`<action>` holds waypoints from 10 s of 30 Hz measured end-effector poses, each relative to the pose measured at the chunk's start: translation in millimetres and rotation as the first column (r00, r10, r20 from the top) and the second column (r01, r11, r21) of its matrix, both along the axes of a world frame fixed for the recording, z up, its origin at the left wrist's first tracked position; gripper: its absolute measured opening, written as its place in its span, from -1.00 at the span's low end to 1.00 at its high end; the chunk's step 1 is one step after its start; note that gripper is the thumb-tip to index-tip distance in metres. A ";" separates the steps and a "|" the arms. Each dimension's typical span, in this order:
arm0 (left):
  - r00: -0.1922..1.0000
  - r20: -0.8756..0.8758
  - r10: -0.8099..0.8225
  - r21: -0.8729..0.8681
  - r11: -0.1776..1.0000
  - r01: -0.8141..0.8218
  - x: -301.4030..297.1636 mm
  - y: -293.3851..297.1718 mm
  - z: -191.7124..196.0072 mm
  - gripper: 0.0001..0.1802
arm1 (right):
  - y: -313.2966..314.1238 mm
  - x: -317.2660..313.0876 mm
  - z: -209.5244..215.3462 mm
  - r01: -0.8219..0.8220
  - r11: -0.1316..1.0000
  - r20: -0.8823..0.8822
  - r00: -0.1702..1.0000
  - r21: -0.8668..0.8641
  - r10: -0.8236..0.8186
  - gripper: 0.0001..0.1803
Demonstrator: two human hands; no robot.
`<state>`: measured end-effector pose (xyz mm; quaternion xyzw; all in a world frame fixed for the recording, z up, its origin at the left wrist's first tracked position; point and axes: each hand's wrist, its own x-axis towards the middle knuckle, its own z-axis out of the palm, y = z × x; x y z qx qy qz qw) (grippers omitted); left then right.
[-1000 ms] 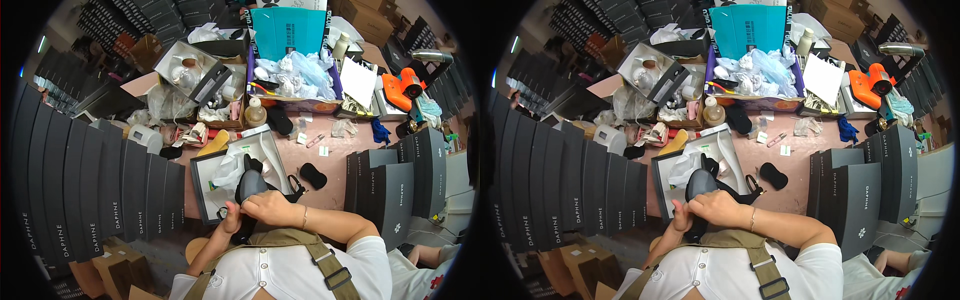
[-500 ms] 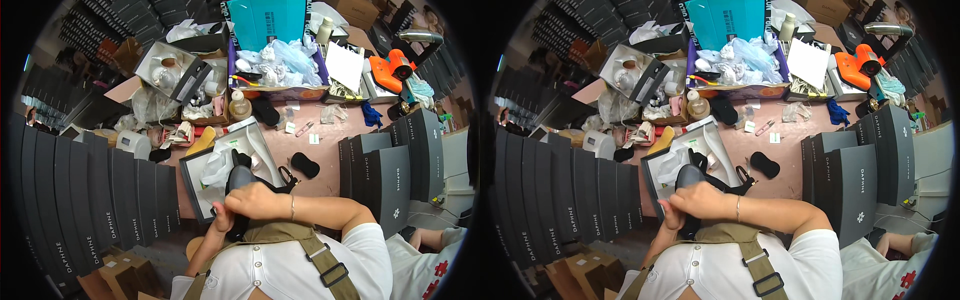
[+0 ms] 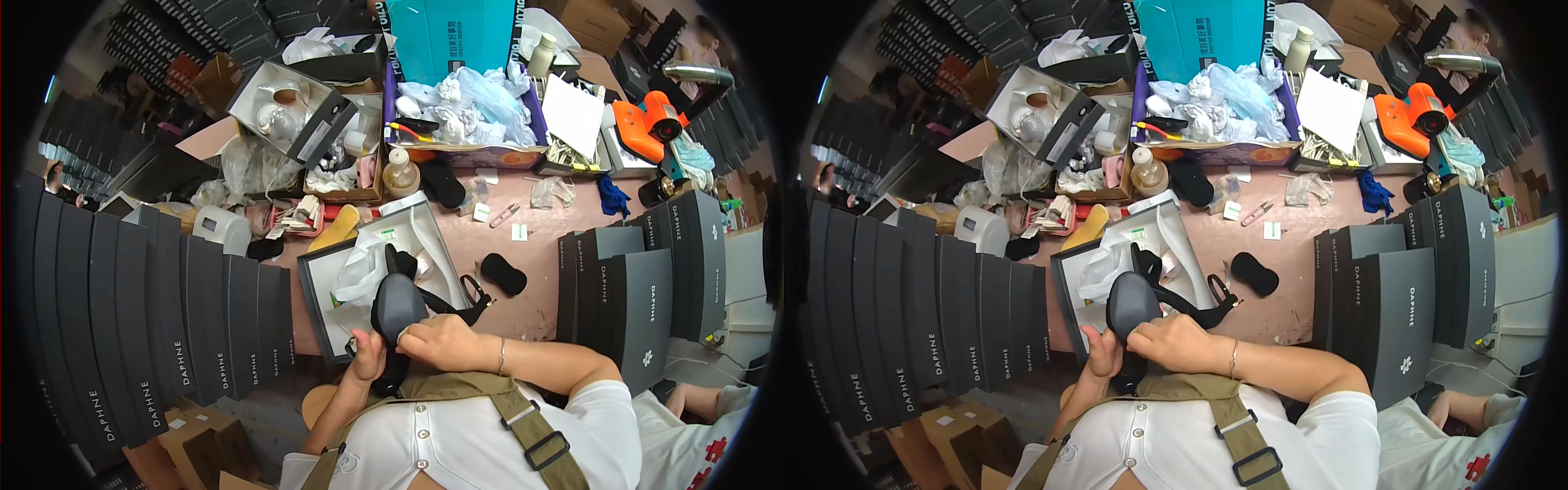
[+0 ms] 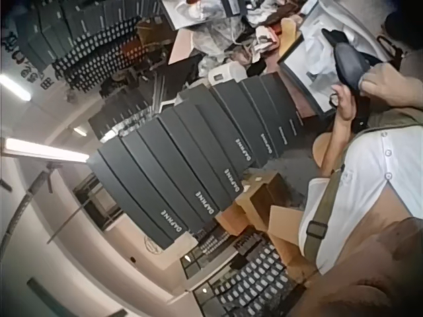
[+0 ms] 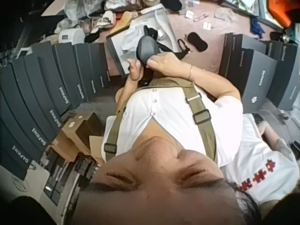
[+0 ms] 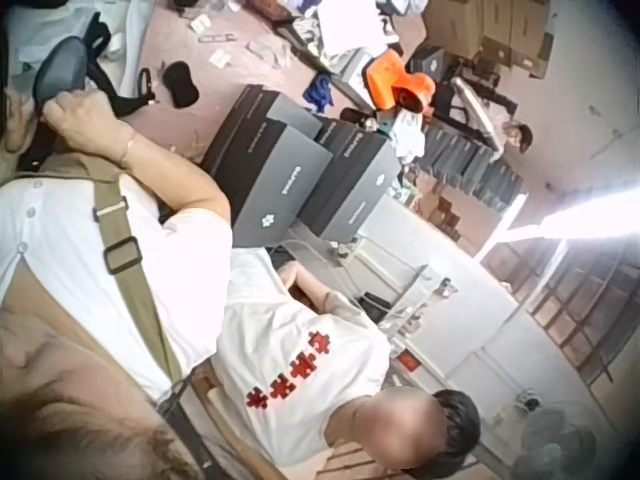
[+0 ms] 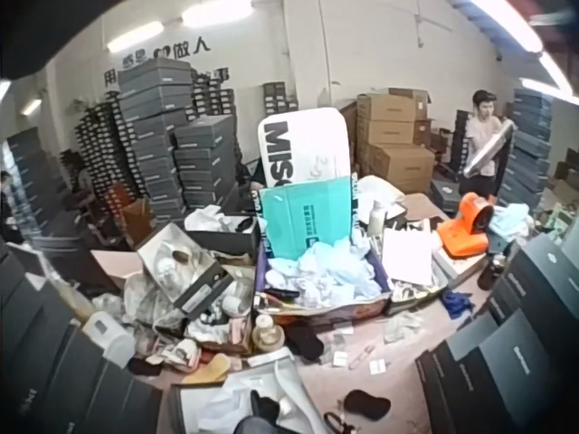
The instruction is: Inspecting shoes, wiping them with a cloth, and packing them into boxes with tissue paper and inserts.
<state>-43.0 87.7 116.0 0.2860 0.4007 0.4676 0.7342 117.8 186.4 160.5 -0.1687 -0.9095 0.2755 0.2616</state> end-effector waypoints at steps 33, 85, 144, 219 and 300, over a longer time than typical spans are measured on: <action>0.977 0.176 0.121 0.180 0.972 -0.153 -43.7 19.7 12.9 0.11 | 25.3 4.6 -80.3 0.173 0.980 0.805 0.593 -0.094 -0.027 -0.55; 0.919 0.269 0.287 -0.044 0.957 -0.286 1.2 20.7 38.0 -0.28 | -17.7 5.4 26.3 0.245 0.968 -0.161 0.954 -0.060 -0.252 -0.82; 0.963 0.166 0.211 -0.220 0.960 -0.172 16.1 15.1 28.7 -0.20 | 6.4 -35.4 2.1 0.157 0.977 0.157 0.971 0.144 -0.179 -0.78; 0.860 0.463 0.215 -0.182 0.973 -0.145 -31.4 58.3 -6.9 -0.18 | 214.9 -73.1 -76.7 0.646 0.757 0.061 0.763 -0.102 -0.643 -0.68; 0.948 0.106 0.300 -0.246 0.932 -0.267 3.7 -0.1 14.0 -0.06 | -10.1 -37.4 12.6 -0.101 0.984 0.055 0.994 0.145 0.094 -0.67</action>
